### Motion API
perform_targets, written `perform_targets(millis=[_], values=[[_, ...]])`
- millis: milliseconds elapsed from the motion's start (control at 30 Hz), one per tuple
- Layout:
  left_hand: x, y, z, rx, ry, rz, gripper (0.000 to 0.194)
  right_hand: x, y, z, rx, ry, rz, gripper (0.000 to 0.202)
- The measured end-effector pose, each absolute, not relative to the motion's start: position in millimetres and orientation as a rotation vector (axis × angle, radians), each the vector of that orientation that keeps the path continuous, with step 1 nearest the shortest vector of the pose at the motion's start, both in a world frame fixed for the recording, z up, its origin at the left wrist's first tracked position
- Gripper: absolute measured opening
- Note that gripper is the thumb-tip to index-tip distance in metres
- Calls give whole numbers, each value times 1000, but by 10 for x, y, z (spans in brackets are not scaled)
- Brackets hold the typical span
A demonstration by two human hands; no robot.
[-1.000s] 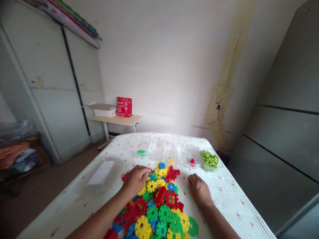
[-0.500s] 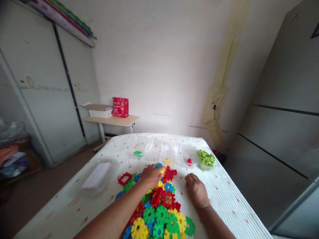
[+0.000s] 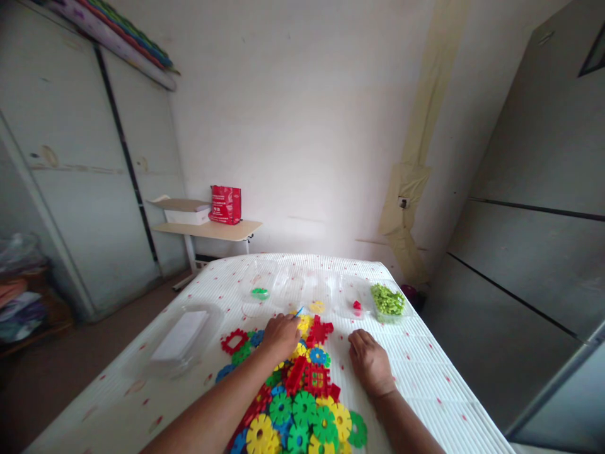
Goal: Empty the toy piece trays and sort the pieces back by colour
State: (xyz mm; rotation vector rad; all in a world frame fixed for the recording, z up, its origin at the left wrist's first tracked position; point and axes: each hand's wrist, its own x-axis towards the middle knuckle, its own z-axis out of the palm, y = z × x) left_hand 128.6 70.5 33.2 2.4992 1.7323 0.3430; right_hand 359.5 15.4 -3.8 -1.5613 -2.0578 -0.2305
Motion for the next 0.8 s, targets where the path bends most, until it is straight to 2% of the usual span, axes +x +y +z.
perform_targets(millis=[533, 800], values=[[1258, 725, 316, 2590, 1628, 244, 39, 3595, 156, -59, -1609, -2068, -287, 24], [1176, 607, 507, 2684, 1547, 228, 40, 3646, 174, -102, -1421, -1940, -454, 29]])
